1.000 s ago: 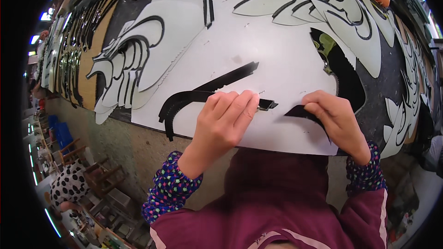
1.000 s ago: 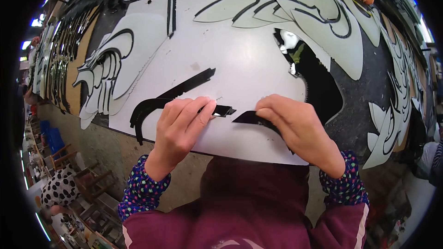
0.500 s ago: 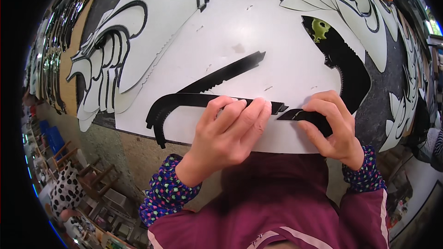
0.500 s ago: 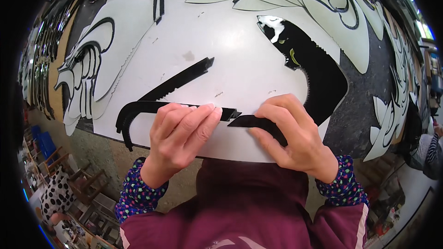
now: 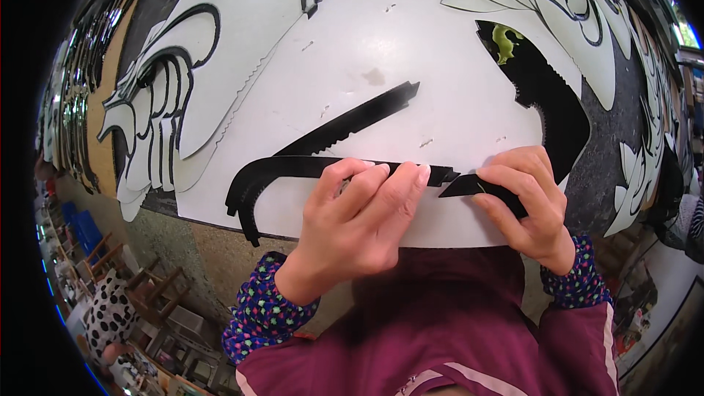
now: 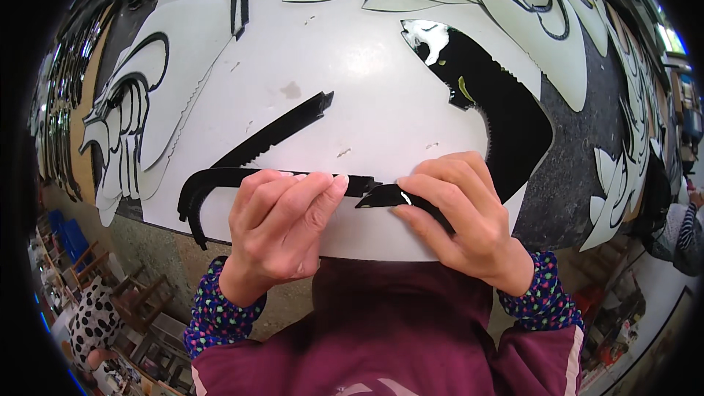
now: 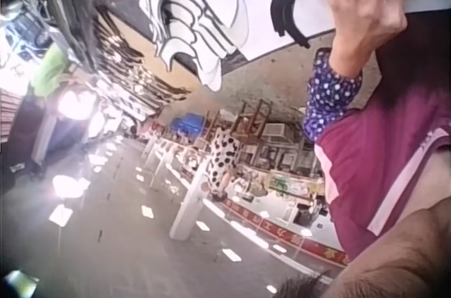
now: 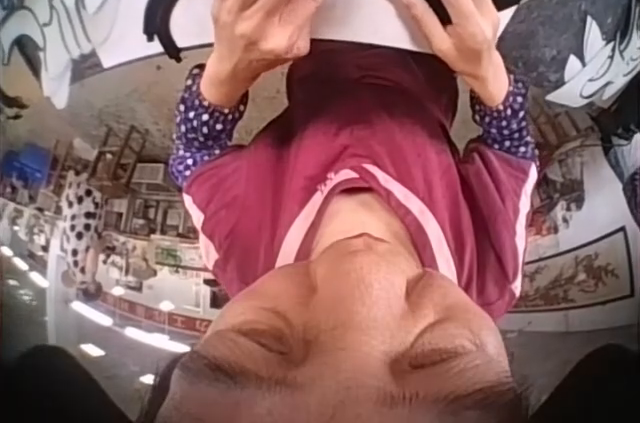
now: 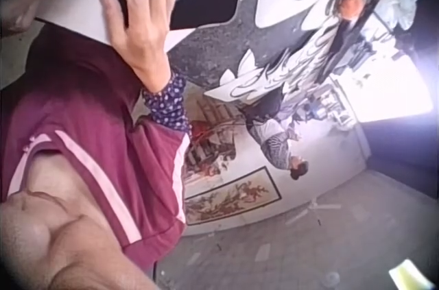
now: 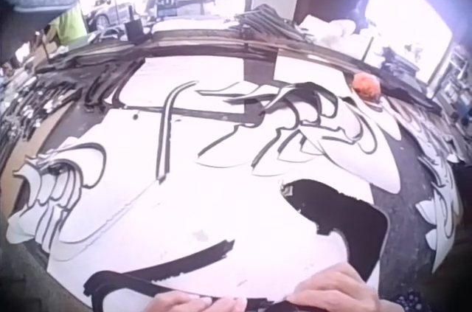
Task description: Assembling various components of a shoe upper by aligning and sticking them together.
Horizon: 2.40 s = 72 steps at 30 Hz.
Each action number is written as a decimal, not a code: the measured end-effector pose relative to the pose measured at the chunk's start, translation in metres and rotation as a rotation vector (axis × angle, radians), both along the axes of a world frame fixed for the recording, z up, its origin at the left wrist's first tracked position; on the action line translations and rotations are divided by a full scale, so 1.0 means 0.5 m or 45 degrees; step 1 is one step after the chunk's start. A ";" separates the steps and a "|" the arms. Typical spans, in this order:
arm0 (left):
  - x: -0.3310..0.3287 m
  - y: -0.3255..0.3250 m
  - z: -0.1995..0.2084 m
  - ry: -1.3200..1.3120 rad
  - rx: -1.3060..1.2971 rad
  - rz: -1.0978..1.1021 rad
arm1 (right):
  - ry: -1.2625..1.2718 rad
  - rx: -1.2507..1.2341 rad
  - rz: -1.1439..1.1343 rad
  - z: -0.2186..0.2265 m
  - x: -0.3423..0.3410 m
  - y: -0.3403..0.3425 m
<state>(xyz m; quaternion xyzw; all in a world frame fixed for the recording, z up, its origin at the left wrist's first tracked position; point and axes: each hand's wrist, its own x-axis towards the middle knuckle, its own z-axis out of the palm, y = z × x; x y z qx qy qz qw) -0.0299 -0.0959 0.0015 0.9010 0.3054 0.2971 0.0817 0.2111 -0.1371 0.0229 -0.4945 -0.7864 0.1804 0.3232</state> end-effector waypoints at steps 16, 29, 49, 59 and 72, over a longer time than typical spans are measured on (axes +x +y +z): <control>-0.001 0.000 -0.009 -0.059 0.015 -0.010 | -0.070 0.023 -0.012 0.002 -0.006 0.000; -0.002 0.000 -0.007 -0.071 0.001 0.005 | -0.100 0.054 0.088 0.002 0.006 0.013; -0.003 -0.001 -0.009 -0.099 -0.037 -0.004 | -0.067 0.008 0.107 0.005 0.006 0.026; -0.006 -0.001 -0.010 -0.091 -0.014 -0.008 | -0.070 -0.002 0.110 0.008 0.002 0.028; -0.004 -0.003 -0.012 -0.108 -0.023 0.004 | -0.086 -0.020 0.101 0.009 -0.001 0.028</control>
